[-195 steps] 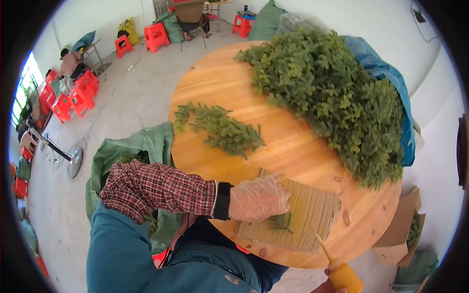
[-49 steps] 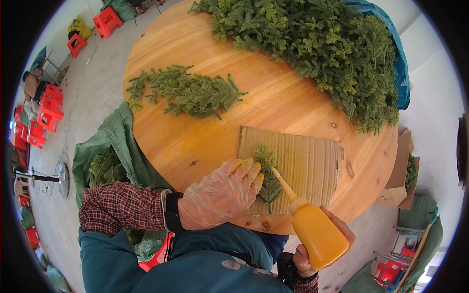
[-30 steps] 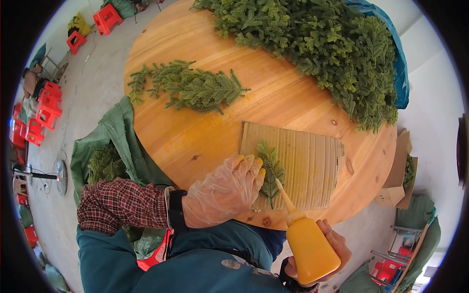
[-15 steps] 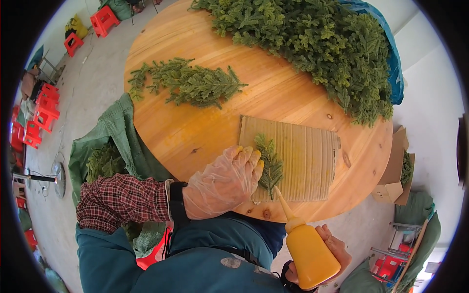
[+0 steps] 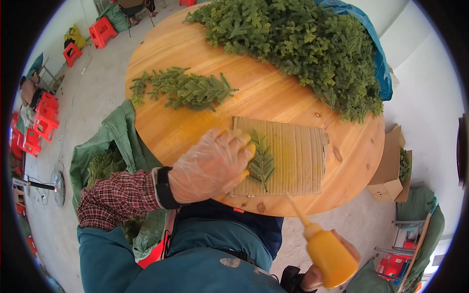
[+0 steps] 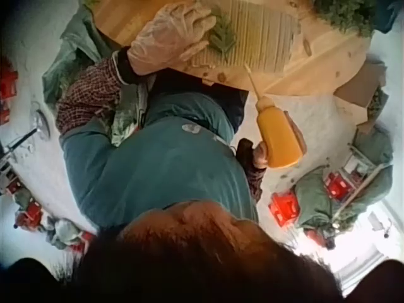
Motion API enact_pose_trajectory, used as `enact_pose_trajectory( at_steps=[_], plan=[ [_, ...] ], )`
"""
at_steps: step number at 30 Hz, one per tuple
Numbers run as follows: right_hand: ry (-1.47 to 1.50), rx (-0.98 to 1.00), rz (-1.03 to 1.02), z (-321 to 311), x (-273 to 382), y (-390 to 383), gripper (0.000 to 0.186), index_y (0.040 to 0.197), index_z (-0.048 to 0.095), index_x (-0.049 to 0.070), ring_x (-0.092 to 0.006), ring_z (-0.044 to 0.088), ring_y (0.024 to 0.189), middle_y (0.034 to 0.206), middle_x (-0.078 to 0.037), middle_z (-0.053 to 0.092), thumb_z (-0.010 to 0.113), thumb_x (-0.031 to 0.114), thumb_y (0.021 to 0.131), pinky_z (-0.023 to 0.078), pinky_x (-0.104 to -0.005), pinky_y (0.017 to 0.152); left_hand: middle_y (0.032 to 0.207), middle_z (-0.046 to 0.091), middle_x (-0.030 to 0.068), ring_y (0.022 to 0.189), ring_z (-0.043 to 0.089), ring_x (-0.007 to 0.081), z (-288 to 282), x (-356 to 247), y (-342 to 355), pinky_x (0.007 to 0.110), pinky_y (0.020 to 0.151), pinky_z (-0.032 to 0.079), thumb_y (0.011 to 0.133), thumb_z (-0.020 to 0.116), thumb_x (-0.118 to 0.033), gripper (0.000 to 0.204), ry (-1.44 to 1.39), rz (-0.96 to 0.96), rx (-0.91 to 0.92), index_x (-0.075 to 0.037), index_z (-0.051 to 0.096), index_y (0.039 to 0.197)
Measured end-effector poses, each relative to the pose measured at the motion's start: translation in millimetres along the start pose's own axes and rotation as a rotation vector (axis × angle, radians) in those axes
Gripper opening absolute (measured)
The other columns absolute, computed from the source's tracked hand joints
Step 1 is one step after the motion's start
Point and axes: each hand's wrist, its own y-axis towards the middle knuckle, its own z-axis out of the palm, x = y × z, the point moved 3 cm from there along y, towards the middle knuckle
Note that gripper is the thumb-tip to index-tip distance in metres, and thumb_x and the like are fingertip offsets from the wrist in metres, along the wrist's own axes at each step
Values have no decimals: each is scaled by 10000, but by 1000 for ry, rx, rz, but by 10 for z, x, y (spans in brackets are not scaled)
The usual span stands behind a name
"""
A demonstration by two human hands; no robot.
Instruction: The person picks up a branch, places it on a piece of cardboard, and applies glue from a squeeze bottle before setting it aside. They repeat this process with several more branches taken from a pile on the table.
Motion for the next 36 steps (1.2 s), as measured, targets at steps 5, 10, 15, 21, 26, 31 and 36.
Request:
enact_pose_trajectory(
  at_steps=[5,10,15,21,26,31,36],
  plan=[
    [837,-632,365,417,-578,-8,695,1345,430,-16,-308,640,1027,1211,-200,600,621,498,917,496,-434,982,1386,522,181,1352,416,325,-32,0,76,463,1106,328,889,546,-325,438,-45,99,-130,-53,607,1226],
    [1529,-513,573,1014,-825,403,571,1356,468,36,-267,648,1010,1293,-159,581,542,463,985,495,-433,970,1448,461,174,1453,289,346,199,-87,215,503,1192,207,910,519,-360,444,-201,281,-47,-97,590,1260],
    [1655,-446,639,1353,-865,577,557,1362,464,37,-261,634,1053,1323,-155,565,551,440,988,482,-412,1003,1409,502,191,1415,337,363,190,178,305,514,1180,216,915,504,-325,400,386,171,55,-57,618,1190],
    [1554,-491,643,1271,-908,813,567,1363,458,22,-258,583,1147,1363,-155,531,538,443,993,481,-383,1001,1300,588,185,1312,463,353,203,730,255,499,1142,286,893,532,-222,341,428,-149,184,-4,627,1137],
    [1397,-546,647,1211,-1186,835,567,1377,439,22,-269,526,1236,1371,-157,518,528,433,997,484,-378,994,1234,593,182,1209,520,355,190,1092,338,499,1085,341,889,571,-285,402,429,-251,379,-3,598,1174],
    [1204,-534,855,1171,-1211,690,870,1417,347,-28,-338,525,1263,1305,-216,553,653,573,868,405,-484,1088,1100,578,184,1040,563,338,-79,1187,434,462,865,455,882,606,-352,426,50,-273,351,-18,586,1146],
    [1467,-429,702,1110,-1469,884,676,1393,409,4,-307,506,1276,1343,-186,535,587,474,942,449,-448,1045,958,573,177,859,611,297,-379,1226,616,432,612,494,885,606,-374,406,-162,-323,238,-31,584,1102]
  ],
)
